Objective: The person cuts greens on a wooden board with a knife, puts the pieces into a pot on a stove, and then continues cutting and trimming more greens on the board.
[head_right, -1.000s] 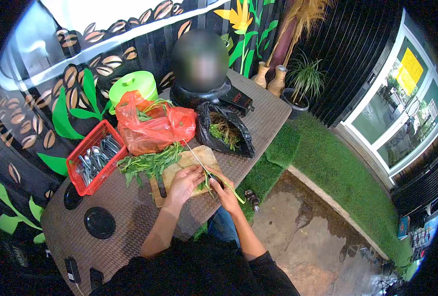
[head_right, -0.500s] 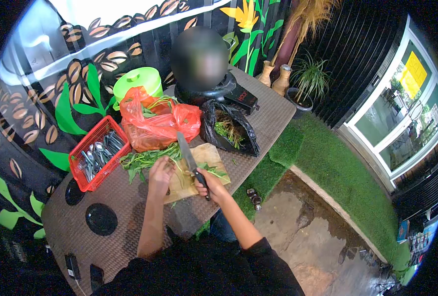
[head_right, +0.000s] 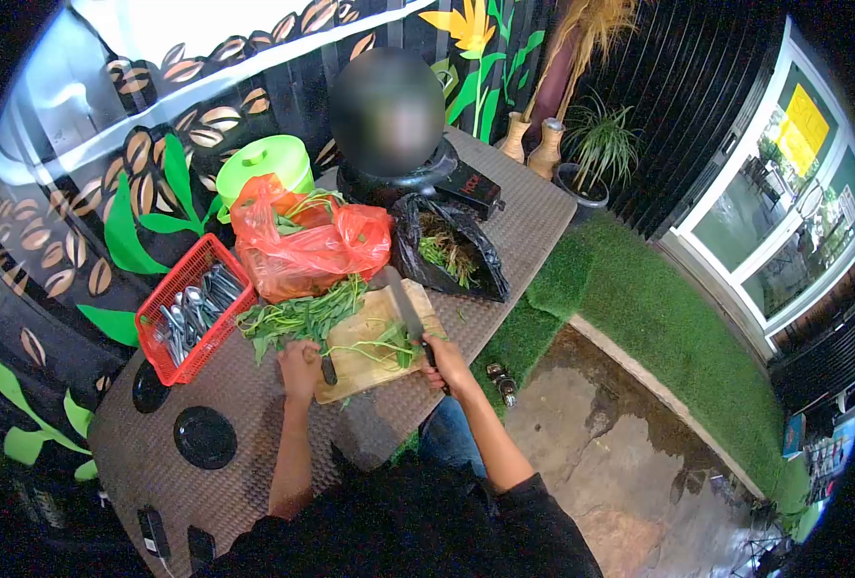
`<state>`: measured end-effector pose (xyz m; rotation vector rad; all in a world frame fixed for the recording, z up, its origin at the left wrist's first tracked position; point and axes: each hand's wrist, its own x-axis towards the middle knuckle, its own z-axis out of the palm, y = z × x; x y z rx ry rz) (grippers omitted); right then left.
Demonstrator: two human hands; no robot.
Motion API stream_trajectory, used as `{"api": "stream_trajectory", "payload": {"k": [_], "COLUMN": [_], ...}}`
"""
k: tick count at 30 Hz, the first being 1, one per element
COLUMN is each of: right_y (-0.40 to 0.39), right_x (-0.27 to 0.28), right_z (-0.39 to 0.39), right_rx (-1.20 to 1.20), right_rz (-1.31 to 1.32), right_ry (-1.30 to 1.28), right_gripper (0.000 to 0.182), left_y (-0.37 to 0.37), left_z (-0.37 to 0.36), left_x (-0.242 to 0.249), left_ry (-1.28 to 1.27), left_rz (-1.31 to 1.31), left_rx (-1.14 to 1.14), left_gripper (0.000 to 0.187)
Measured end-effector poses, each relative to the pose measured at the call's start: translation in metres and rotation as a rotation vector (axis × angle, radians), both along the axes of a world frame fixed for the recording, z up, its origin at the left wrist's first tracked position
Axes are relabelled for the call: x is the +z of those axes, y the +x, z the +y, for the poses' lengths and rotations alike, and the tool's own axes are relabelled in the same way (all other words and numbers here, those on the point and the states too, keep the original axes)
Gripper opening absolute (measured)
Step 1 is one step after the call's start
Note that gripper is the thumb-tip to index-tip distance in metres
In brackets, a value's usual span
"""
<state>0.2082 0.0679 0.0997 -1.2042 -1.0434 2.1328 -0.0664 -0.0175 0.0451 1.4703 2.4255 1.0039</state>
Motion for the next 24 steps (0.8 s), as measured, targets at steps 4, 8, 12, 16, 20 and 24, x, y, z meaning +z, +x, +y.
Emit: {"api": "stream_trajectory", "payload": {"k": [4, 8, 12, 16, 20, 24], "right_y": [0.021, 0.027, 0.023, 0.003, -0.027, -0.064], "right_x": [-0.016, -0.05, -0.074, -0.106, -0.109, -0.083], "right_z": [-0.008, -0.024, -0.051, -0.074, -0.077, -0.066], "right_rx": [-0.122, -0.214, -0.302, -0.408, -0.422, -0.265], "right_rz": [-0.102, -0.241, -0.298, -0.265, -0.223, -0.266], "right_ry": [0.146, 0.255, 0.372, 0.376, 0.317, 0.37], "right_gripper": [0.023, 0.012, 0.017, 0.018, 0.019, 0.018], "left_y": [0.022, 0.029, 0.022, 0.015, 0.022, 0.021], "left_z": [0.015, 0.035, 0.047, 0.053, 0.042, 0.036], "left_x": [0.02, -0.008, -0.02, -0.024, 0.004, 0.01], "left_ry": [0.291, 0.161, -0.071, -0.077, 0.12, 0.235], "left_rz": [0.135, -0.06, -0.158, -0.133, -0.398, -0.827], "left_rx": [-0.131, -0.6, -0.69, -0.695, -0.552, -0.335], "left_gripper": [0.029, 0.027, 0.018, 0.014, 0.013, 0.013]}}
